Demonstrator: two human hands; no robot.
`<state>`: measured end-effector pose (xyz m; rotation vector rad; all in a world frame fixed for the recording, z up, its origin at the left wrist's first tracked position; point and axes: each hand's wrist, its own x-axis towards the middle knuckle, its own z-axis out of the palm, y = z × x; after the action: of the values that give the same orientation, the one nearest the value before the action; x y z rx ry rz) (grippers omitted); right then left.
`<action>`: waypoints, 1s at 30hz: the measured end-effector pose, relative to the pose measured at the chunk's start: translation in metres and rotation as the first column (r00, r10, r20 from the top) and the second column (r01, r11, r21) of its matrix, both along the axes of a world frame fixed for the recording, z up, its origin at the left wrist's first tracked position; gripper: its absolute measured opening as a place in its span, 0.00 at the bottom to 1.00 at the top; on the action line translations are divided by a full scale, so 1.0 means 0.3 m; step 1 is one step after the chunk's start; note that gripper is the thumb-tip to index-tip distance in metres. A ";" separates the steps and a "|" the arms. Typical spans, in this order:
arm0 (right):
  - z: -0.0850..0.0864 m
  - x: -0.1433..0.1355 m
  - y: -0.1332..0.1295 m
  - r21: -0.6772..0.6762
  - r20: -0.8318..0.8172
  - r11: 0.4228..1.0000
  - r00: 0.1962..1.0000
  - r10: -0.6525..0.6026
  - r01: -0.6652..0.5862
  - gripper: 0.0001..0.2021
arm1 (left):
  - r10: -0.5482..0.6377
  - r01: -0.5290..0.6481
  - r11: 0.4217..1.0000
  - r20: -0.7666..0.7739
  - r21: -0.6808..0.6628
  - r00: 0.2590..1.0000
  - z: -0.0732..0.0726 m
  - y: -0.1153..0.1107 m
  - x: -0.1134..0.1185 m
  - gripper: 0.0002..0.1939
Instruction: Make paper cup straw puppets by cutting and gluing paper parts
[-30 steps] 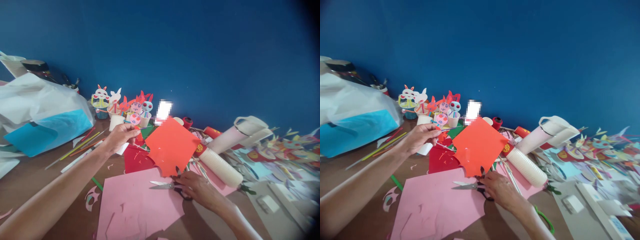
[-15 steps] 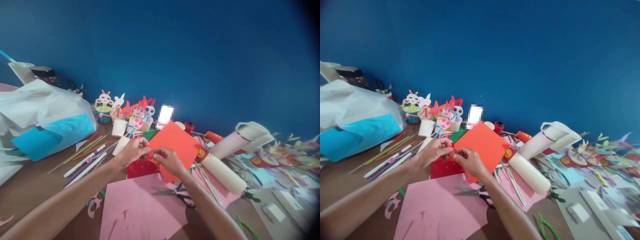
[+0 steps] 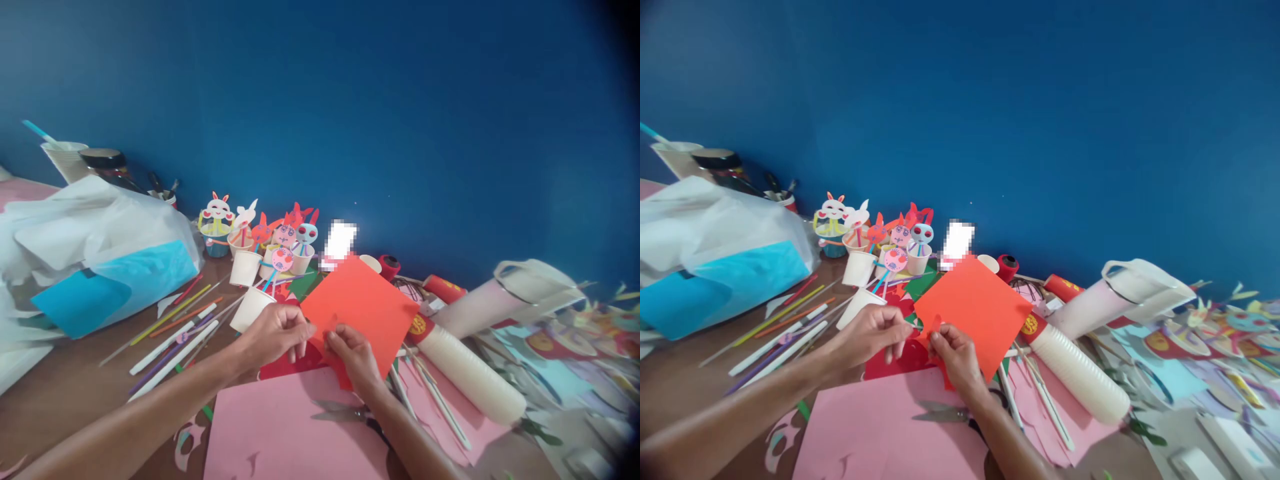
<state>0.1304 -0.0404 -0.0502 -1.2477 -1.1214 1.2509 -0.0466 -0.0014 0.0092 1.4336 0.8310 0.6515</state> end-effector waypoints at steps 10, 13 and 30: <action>-0.015 0.015 -0.010 0.137 0.033 0.988 0.997 -0.074 0.069 0.07 | 0.109 -0.103 0.987 -0.047 0.123 0.993 0.028 -0.007 -0.097 0.20; -0.013 0.007 -0.017 0.150 0.049 0.987 0.997 -0.064 0.056 0.07 | 0.200 -0.165 0.960 -0.140 0.228 0.970 0.058 -0.006 -0.128 0.17; -0.029 -0.008 -0.045 0.339 0.544 0.925 0.838 -0.044 -0.171 0.05 | 0.603 -0.258 0.710 -0.377 0.655 0.703 -0.091 0.145 -0.232 0.34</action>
<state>0.1279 -0.0538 -0.0590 -1.3032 -1.7380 0.6731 -0.1162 0.0421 -0.0181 2.0398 1.6159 0.9082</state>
